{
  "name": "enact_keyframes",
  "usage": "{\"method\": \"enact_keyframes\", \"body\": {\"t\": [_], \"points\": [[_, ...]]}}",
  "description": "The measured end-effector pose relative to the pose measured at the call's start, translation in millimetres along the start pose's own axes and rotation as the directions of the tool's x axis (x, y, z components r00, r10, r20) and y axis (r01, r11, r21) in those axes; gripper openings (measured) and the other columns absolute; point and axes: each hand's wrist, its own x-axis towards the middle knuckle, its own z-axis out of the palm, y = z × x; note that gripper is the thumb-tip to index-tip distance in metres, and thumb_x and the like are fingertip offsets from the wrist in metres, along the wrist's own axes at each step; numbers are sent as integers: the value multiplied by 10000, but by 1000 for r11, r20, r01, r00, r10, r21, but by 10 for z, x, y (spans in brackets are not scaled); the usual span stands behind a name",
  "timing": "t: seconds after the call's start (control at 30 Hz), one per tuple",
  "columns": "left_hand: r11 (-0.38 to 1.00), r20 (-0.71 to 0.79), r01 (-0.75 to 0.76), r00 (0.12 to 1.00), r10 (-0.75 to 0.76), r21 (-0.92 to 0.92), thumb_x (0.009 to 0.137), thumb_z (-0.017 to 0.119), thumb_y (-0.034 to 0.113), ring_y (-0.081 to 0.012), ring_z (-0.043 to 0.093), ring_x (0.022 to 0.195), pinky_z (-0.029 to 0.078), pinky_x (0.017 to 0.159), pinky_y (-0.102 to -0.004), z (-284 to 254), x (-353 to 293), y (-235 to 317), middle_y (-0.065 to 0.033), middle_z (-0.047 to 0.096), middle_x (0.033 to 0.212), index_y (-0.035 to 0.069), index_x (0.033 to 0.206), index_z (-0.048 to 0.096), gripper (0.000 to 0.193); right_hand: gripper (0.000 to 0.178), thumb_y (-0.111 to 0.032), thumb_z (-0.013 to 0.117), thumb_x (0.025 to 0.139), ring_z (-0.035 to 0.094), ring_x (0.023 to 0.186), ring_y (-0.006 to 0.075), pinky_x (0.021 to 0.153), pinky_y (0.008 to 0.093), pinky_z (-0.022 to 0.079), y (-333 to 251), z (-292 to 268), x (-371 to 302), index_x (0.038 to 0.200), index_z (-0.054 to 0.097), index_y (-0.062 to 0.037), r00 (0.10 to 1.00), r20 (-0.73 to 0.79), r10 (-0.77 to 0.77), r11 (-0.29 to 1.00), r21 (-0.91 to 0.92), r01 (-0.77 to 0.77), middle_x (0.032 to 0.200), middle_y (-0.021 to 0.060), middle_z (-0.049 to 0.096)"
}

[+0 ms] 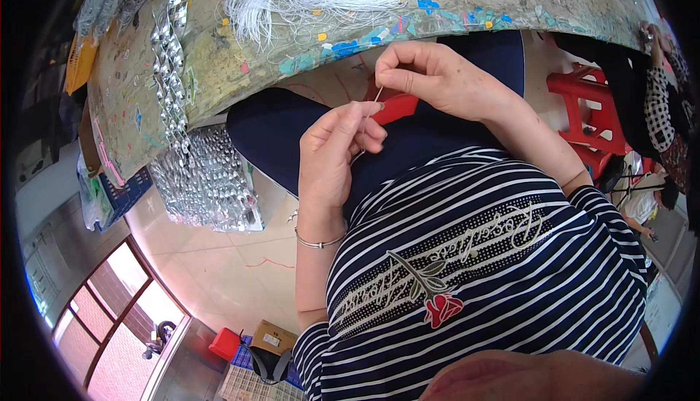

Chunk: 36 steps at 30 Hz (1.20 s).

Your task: Assembling small metal components by threading them onto a thin wire or string.

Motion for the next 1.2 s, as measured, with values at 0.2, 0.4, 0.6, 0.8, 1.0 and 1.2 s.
{"method": "enact_keyframes", "body": {"t": [0.2, 0.4, 0.6, 0.8, 1.0, 1.2], "points": [[997, 53, 63, 997, -60, -51, 994, 443, 246, -233, 662, 829, 505, 822, -331, -56, 11, 3, -169, 678, 890, -88, 1073, 603, 378, 87, -88, 544, 917, 528, 773, 184, 696, 289, 429, -84, -68, -15, 870, 509, -24, 897, -13, -442, 681, -657, 325, 797, 52, 518], [997, 93, 78, 993, -78, 0, 995, 433, 243, -244, 660, 841, 499, 826, -331, -86, 22, -1, -184, 676, 906, -96, 1084, 596, 387, 103, -113, 584, 866, 561, 772, 346, 673, 412, 451, -78, -108, 6, 846, 521, -34, 864, 41, -502, 518, -785, 339, 776, 140, 557], [998, 120, 55, 991, -51, -22, 998, 433, 262, -223, 652, 833, 501, 816, -312, -114, 36, -21, -180, 667, 991, -73, 1132, 588, 393, 95, -114, 570, 874, 566, 773, 352, 669, 424, 453, 7, -128, -19, 870, 519, -34, 870, 19, -493, 523, -793, 313, 790, 142, 570], [998, 83, 49, 995, -47, -25, 936, 562, 139, -191, 652, 814, 515, 777, -275, -108, 61, -54, -155, 668, 1014, -46, 1148, 596, 283, 85, -77, 558, 892, 539, 764, 322, 676, 384, 443, 52, -176, -30, 917, 504, -16, 884, 46, -466, 512, -800, 311, 820, 131, 526], [990, -4, 42, 999, -42, 132, 805, 698, 12, -125, 629, 755, 509, 725, -235, -112, 55, -94, -104, 685, 946, -27, 1034, 670, 234, 92, -79, 562, 883, 542, 759, 342, 682, 399, 440, 24, -219, -28, 905, 496, -19, 901, 88, -424, 468, -831, 301, 804, 136, 532], [962, -93, -50, 993, 78, 268, 805, 703, 14, -97, 607, 721, 489, 689, -207, -76, 57, -149, -59, 672, 874, -12, 969, 696, 166, 88, -66, 567, 865, 547, 766, 351, 678, 390, 445, -6, -231, -70, 883, 489, -29, 907, 155, -391, 406, -856, 321, 791, 143, 539]]}}
